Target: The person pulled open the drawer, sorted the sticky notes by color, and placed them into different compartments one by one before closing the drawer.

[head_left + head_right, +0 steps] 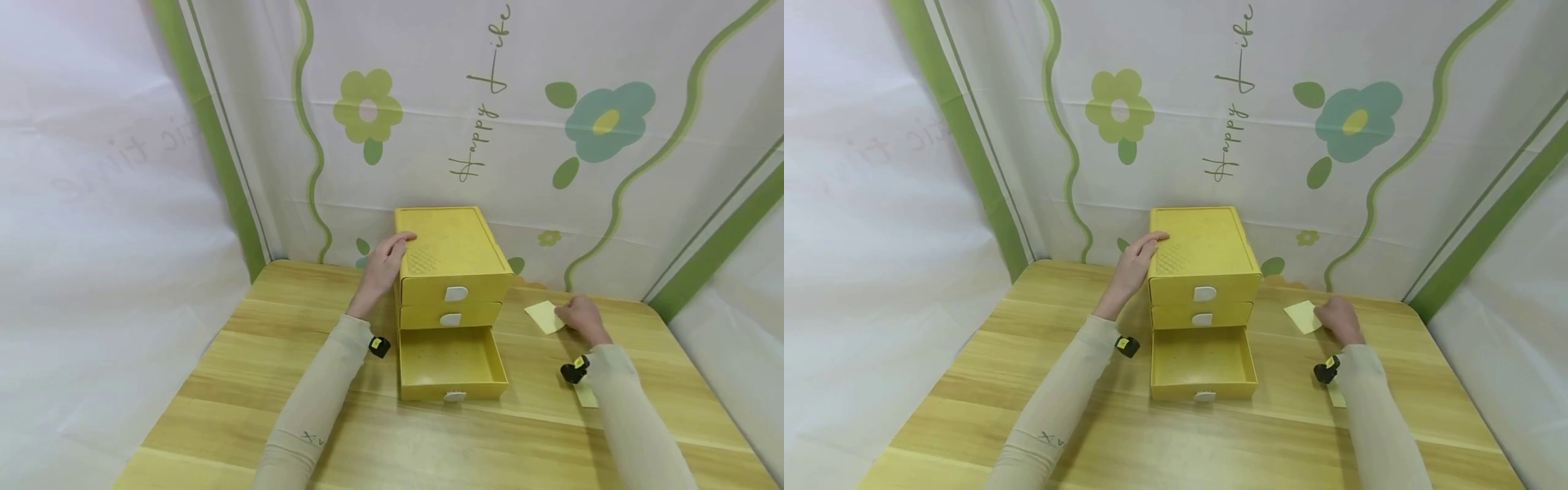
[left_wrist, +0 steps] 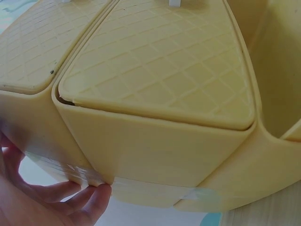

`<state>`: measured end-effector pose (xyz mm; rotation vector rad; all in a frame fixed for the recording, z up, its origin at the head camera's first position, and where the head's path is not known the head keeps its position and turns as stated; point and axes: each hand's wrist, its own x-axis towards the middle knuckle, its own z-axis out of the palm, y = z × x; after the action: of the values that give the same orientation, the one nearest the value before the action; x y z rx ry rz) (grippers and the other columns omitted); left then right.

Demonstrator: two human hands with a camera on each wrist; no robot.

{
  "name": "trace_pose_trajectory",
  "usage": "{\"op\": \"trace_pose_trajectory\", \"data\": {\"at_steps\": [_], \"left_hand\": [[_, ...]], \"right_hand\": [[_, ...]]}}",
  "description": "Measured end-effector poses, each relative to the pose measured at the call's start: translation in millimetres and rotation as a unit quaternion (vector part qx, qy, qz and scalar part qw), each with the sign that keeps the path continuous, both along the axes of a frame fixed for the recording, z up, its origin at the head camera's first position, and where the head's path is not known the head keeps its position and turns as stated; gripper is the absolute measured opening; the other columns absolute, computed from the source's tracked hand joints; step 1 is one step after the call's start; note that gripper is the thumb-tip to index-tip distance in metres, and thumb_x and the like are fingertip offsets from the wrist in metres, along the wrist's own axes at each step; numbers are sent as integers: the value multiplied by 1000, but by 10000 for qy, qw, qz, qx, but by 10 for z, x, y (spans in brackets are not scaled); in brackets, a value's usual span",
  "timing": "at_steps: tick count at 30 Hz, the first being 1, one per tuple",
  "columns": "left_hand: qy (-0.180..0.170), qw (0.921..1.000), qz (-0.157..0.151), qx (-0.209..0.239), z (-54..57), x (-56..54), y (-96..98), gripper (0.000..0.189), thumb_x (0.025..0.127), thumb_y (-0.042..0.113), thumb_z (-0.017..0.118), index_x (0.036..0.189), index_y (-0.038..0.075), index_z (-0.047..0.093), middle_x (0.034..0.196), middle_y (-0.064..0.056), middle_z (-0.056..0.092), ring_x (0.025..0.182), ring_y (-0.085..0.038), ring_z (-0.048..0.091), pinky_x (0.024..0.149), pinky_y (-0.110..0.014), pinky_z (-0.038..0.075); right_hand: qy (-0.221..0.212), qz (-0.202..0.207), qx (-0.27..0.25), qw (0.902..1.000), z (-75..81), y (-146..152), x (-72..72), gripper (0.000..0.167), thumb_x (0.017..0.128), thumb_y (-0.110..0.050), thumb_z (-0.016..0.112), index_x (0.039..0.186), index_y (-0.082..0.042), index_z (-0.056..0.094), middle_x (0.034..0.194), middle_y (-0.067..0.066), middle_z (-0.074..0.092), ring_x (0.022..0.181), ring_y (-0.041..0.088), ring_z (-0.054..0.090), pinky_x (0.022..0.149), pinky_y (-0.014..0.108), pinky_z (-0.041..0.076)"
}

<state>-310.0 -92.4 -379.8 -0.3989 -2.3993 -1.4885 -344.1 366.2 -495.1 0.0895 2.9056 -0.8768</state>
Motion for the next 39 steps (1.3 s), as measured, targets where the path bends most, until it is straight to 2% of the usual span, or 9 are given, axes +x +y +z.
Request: {"op": "trace_pose_trajectory", "data": {"at_steps": [4, 10, 13, 17, 20, 25, 32, 39], "left_hand": [[13, 9999, -14, 100, 3, -2, 1, 40, 104, 33, 33, 129, 23, 64, 133, 1, 61, 100, -23, 52, 90, -40, 41], [-44, 10000, 4, 35, -3, 1, 6, 41, 104, 35, 32, 129, 25, 63, 136, 3, 59, 105, -21, 52, 95, -40, 42], [-53, 10000, 10, 50, 1, 5, 10, 41, 104, 36, 32, 129, 25, 63, 136, 2, 59, 105, -23, 52, 93, -41, 42], [-50, 10000, 10, 34, 3, -5, 17, 42, 104, 37, 31, 130, 25, 62, 136, 2, 59, 107, -23, 52, 94, -42, 42], [-69, 10000, 14, -7, -1, -10, 21, 42, 104, 38, 31, 130, 26, 62, 138, 4, 58, 110, -21, 52, 97, -42, 42], [-89, 10000, 27, 29, -4, -1, 18, 42, 104, 37, 31, 130, 26, 62, 138, 3, 58, 109, -22, 52, 97, -43, 42], [-82, 9999, 38, 57, -5, -1, 20, 42, 104, 39, 31, 130, 27, 62, 138, 4, 58, 105, -23, 51, 92, -41, 41], [-86, 9999, 22, 128, -10, 14, 9, 42, 104, 39, 31, 130, 27, 62, 140, 6, 56, 111, -21, 51, 96, -42, 41]], "right_hand": [[8, -2, -188, 9998, -3, 20, 24, 41, 92, -21, 51, 54, -19, 36, 48, -8, 33, 44, 11, 34, 46, 28, 33], [-65, 51, -405, 9991, 74, -10, 74, 39, 94, -26, 52, 59, -18, 38, 50, -9, 33, 45, 9, 32, 45, 26, 32], [-82, 88, -620, 9980, 148, -58, 99, 35, 96, -30, 53, 67, -15, 42, 52, -9, 36, 46, 9, 34, 46, 27, 35], [125, 92, -1188, 9928, 284, -129, 169, 27, 97, -28, 57, 81, -6, 51, 59, -8, 44, 49, 7, 40, 47, 28, 40], [259, 90, -1571, 9872, 372, -158, 236, 26, 97, -25, 57, 89, -1, 53, 65, -7, 48, 51, 6, 43, 48, 29, 42], [332, 154, -1950, 9801, 468, -169, 365, 28, 99, -28, 57, 92, -1, 53, 65, -7, 48, 52, 6, 43, 49, 30, 43], [488, 264, -2209, 9737, 581, -221, 571, 31, 99, -31, 57, 94, -1, 53, 63, -11, 49, 52, 5, 44, 49, 29, 44], [443, 301, -2376, 9699, 624, -306, 751, 32, 99, -32, 58, 97, -1, 52, 65, -10, 53, 52, 6, 46, 48, 28, 44]]}}
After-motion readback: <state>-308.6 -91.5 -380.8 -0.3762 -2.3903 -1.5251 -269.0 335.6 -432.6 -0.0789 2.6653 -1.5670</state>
